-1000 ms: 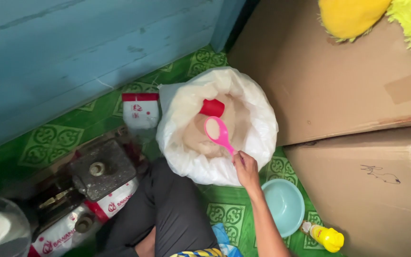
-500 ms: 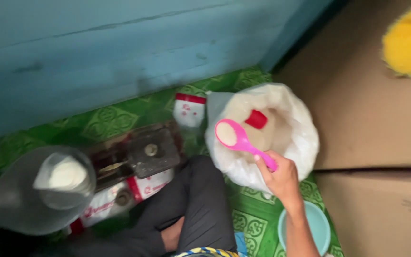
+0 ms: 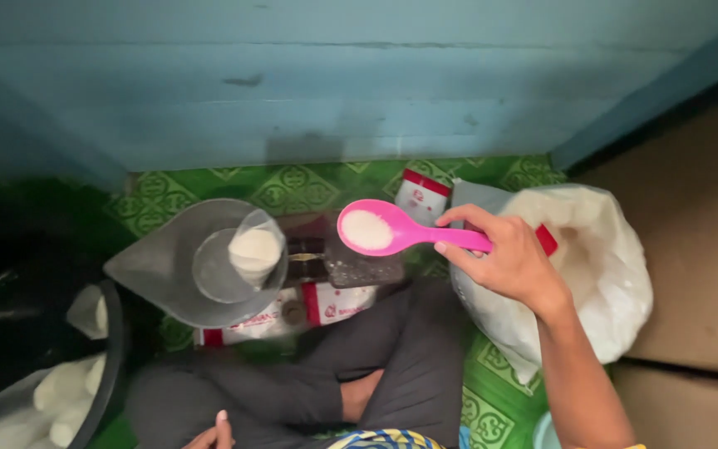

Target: Filling small plastic bags with white powder using a scoop and a funnel, then organizing the filled bags in a large tub.

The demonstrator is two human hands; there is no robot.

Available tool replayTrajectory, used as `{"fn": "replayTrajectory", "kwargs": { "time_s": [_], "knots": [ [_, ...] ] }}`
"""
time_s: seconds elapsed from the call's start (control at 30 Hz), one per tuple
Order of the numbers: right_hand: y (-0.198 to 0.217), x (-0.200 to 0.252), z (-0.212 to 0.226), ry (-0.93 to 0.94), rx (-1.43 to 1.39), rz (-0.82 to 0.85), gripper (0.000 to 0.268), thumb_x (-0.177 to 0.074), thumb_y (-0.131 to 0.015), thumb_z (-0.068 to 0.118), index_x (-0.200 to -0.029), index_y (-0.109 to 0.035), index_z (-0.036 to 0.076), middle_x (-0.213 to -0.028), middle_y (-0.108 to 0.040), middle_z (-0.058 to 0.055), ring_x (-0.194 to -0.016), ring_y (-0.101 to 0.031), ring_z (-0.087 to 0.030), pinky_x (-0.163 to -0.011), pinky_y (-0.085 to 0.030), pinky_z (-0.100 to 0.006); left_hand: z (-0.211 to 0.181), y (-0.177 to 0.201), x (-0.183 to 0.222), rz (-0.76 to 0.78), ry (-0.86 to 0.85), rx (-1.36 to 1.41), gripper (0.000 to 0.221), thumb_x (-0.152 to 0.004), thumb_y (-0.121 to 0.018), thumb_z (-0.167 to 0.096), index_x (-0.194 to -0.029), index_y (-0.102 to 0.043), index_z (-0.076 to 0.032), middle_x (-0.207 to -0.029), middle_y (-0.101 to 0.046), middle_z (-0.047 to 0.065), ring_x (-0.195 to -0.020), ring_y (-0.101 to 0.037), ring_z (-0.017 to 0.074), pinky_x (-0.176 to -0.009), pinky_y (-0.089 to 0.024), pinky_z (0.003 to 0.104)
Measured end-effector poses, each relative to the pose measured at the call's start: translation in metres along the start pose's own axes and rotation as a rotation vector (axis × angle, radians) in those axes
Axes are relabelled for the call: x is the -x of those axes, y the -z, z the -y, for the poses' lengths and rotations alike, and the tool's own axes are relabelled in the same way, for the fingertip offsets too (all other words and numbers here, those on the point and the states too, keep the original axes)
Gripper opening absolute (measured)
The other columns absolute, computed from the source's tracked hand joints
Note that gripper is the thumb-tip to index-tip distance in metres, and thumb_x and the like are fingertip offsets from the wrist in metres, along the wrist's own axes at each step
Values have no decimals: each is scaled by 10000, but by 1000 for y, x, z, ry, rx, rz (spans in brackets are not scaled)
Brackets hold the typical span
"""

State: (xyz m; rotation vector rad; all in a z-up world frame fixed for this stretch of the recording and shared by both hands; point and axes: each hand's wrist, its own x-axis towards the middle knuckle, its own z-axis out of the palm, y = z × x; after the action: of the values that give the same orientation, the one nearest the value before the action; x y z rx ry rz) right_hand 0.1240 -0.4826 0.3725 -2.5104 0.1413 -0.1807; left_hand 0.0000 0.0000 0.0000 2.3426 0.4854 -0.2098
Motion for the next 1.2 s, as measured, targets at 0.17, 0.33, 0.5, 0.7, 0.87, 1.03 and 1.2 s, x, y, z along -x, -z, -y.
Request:
{"fn": "replayTrajectory", "kwargs": {
  "time_s": [0.17,0.33,0.5,0.7,0.87,1.03,1.2],
  "knots": [
    [-25,-43,36,83,41,134,236,-723,-751,236,-948,-722,170,-538,-579,-10,-447,-473,-168,-475,-400,-302,-50,22,14,-155,-114,56,292,-790,-716,-139,-536,-720,5,-447,-649,68,-370,-575,189,-468,-490,246],
    [-42,-76,64,159,98,240,221,-737,-737,289,-931,-744,184,-691,-727,16,-473,-540,-170,-501,-448,-295,-64,31,13,-317,-396,65,352,-715,-709,-11,-408,-538,1,-346,-499,44,-280,-372,171,-370,-311,290],
    [-53,-99,84,219,218,318,265,-735,-712,354,-915,-772,170,-571,-644,-32,-468,-510,-212,-506,-433,-319,-69,36,11,-402,-530,25,423,-679,-727,-5,-382,-432,-71,-340,-376,9,-318,-240,182,-366,-236,327],
    [-67,-117,90,300,315,386,288,-742,-690,379,-934,-776,181,-633,-693,-34,-526,-590,-251,-551,-463,-356,-79,41,7,-459,-628,99,431,-678,-720,3,-387,-422,-107,-352,-346,-25,-326,-218,187,-356,-225,320],
    [-74,-122,94,330,350,396,307,-734,-684,380,-933,-775,164,-652,-705,-47,-540,-602,-281,-559,-474,-371,-69,35,8,-472,-578,27,413,-671,-752,-36,-401,-451,-117,-372,-388,-25,-341,-250,226,-373,-247,346],
    [-78,-125,97,323,354,425,313,-743,-671,381,-939,-778,160,-608,-679,-29,-516,-584,-257,-556,-473,-354,-76,43,8,-471,-629,23,403,-683,-745,-30,-417,-456,-125,-378,-392,-32,-339,-266,214,-367,-250,332],
    [-80,-126,99,336,356,436,314,-734,-690,378,-933,-773,150,-591,-657,-25,-486,-543,-256,-541,-461,-353,-83,50,9,-449,-668,-42,395,-703,-744,-17,-429,-477,-116,-394,-417,-17,-327,-311,215,-366,-284,345]
  ]
}}
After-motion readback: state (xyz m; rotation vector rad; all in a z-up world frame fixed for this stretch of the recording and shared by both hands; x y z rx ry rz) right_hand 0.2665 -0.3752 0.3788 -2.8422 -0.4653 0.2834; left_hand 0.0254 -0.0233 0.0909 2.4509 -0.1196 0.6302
